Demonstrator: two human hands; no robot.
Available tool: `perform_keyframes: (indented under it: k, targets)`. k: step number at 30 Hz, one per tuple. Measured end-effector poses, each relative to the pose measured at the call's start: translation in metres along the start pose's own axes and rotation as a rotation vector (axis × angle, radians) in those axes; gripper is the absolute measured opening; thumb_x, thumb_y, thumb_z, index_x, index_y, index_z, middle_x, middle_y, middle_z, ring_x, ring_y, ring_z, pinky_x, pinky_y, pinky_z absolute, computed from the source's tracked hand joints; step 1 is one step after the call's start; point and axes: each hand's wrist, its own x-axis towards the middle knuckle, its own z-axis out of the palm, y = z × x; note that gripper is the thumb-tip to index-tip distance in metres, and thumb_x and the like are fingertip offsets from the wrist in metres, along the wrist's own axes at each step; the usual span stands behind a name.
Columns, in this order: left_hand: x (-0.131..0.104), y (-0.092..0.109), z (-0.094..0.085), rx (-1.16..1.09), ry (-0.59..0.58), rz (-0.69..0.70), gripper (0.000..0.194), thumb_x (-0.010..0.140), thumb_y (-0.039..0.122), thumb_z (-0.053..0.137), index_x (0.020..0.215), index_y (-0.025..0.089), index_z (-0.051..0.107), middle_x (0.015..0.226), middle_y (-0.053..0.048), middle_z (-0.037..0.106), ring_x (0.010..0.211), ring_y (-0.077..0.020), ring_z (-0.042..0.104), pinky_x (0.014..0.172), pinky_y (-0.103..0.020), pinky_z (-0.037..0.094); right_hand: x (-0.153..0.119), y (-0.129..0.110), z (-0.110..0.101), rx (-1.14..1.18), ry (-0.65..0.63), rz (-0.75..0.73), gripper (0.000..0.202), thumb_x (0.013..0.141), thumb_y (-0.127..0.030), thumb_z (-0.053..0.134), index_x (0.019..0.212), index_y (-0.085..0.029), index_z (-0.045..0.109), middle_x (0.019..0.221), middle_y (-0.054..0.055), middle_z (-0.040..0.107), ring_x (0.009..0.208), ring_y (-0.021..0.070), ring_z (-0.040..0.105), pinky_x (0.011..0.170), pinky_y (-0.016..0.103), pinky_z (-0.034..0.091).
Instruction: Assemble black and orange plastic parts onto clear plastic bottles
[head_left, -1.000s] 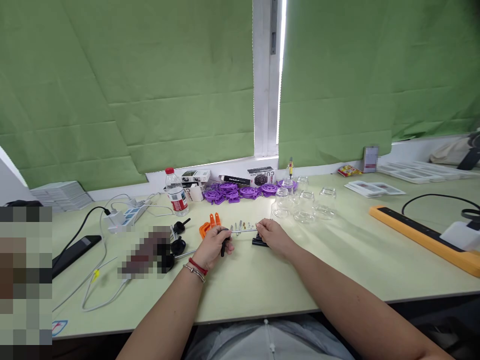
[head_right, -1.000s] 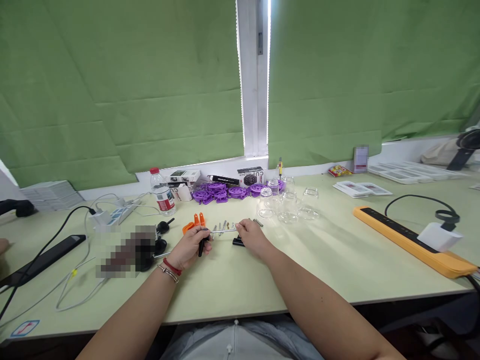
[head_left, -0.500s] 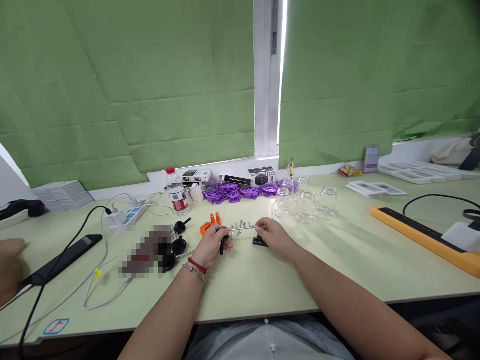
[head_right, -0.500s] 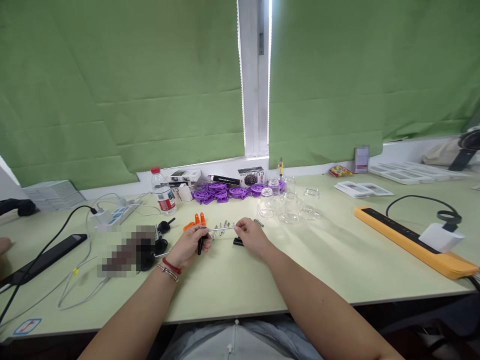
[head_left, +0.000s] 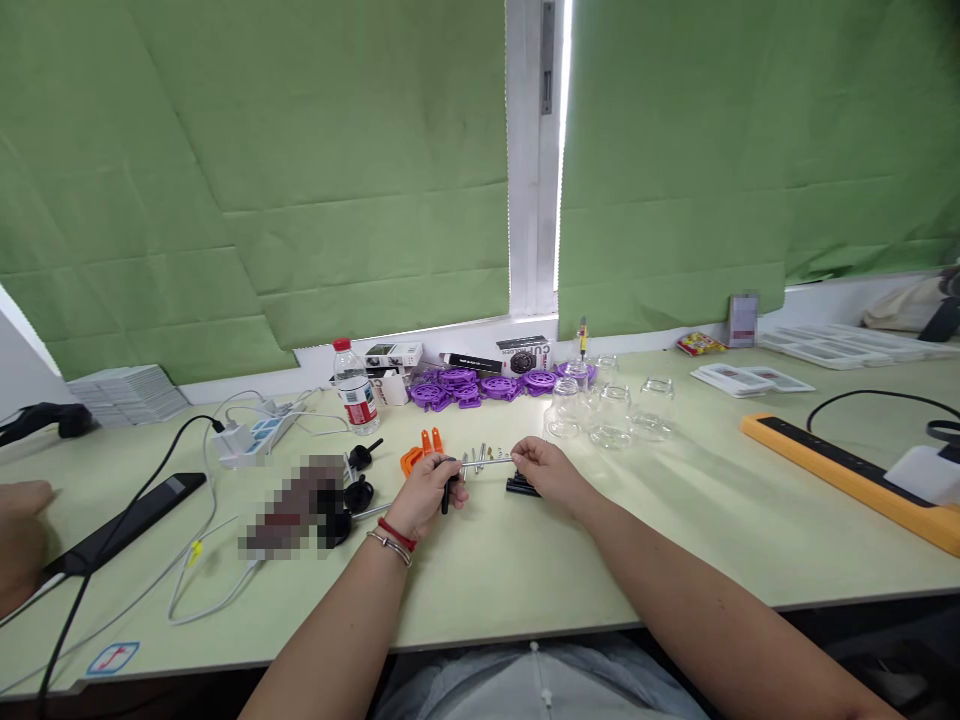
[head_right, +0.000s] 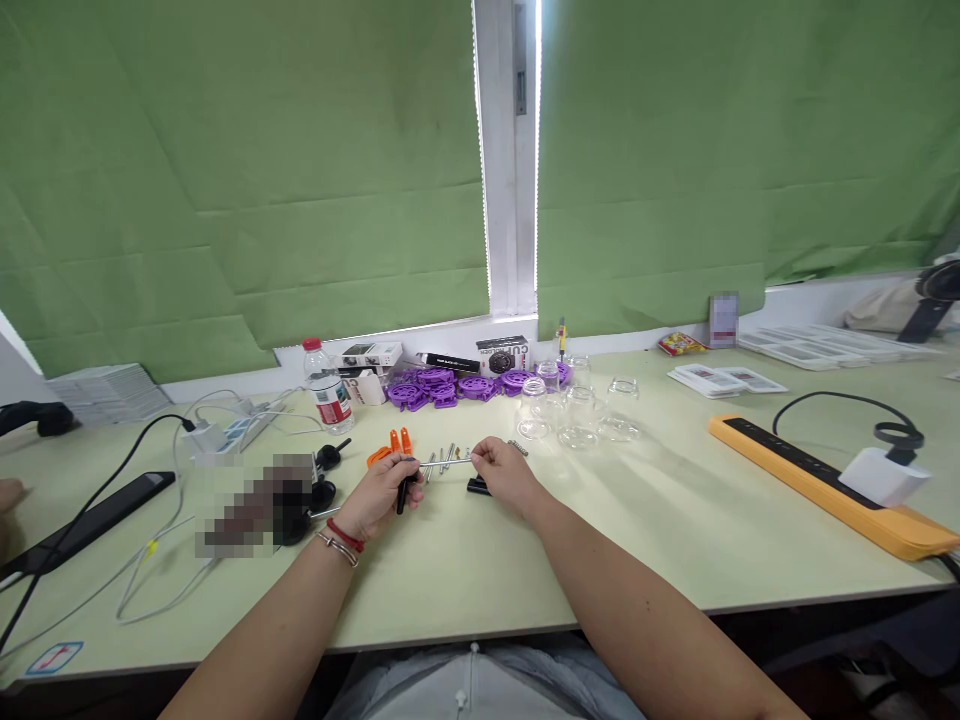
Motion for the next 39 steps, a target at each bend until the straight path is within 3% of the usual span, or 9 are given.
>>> perform_keyframes:
  k: [3,7,16,22,28,39]
  targets:
    - [-0.0002,0.0000,0.0005,0.004,-0.005,0.004,0.020,0.071,0.028,0.061,0.077,0.017,0.046,0.065,0.001,0.058,0.045,-0.0103,0.055,0.042,-0.023,0.042,0.0000,0.0023,0.0002,-0.017,-0.023,0.005,0.027,0.078,-0.046,0.048,0.072,-0.020,0.051,0.060,-0.003,0.045,0.054,0.0114,0.039,0.053,0.023,0.032]
    - [-0.0012,0.0002,0.0012,0.007,-0.011,0.000,0.017,0.072,0.027,0.060,0.077,0.018,0.046,0.066,0.001,0.058,0.046,-0.0102,0.055,0.043,-0.023,0.041,0.0006,0.0033,-0.0002,-0.006,-0.054,0.044,0.040,0.083,-0.052,0.039,0.063,-0.019,0.047,0.056,-0.003,0.041,0.052,0.0109,0.037,0.052,0.024,0.032]
    - [-0.0014,0.0007,0.0017,0.013,-0.003,0.003,0.017,0.072,0.027,0.060,0.077,0.017,0.046,0.065,0.001,0.058,0.046,-0.0108,0.055,0.043,-0.023,0.041,-0.0002,0.0017,-0.0007,-0.003,-0.024,0.024,0.022,0.078,-0.042,0.049,0.074,-0.020,0.051,0.061,-0.003,0.045,0.055,0.0112,0.039,0.053,0.023,0.032]
    - [-0.0006,-0.0006,0.0011,0.013,-0.016,0.003,0.017,0.072,0.027,0.060,0.077,0.017,0.047,0.067,0.000,0.058,0.046,-0.0107,0.055,0.043,-0.023,0.041,0.0008,0.0039,-0.0011,-0.023,-0.056,0.023,0.037,0.084,-0.048,0.039,0.063,-0.018,0.046,0.057,-0.002,0.043,0.052,0.0107,0.037,0.052,0.024,0.032]
    - [-0.0013,0.0002,0.0004,0.031,-0.005,0.001,0.015,0.074,0.027,0.057,0.078,0.018,0.046,0.067,0.001,0.058,0.047,-0.0101,0.055,0.044,-0.023,0.042,-0.0004,0.0019,-0.0018,-0.002,-0.033,0.006,0.025,0.077,-0.045,0.050,0.077,-0.019,0.053,0.065,-0.002,0.049,0.056,0.0116,0.041,0.054,0.024,0.033]
    - [-0.0037,0.0032,0.0019,0.022,-0.005,0.003,0.016,0.073,0.028,0.058,0.076,0.017,0.046,0.067,0.000,0.058,0.046,-0.0099,0.054,0.043,-0.022,0.041,0.0015,0.0063,-0.0020,-0.048,-0.045,-0.024,0.029,0.079,-0.046,0.048,0.071,-0.019,0.053,0.061,-0.003,0.044,0.055,0.0107,0.036,0.052,0.023,0.030]
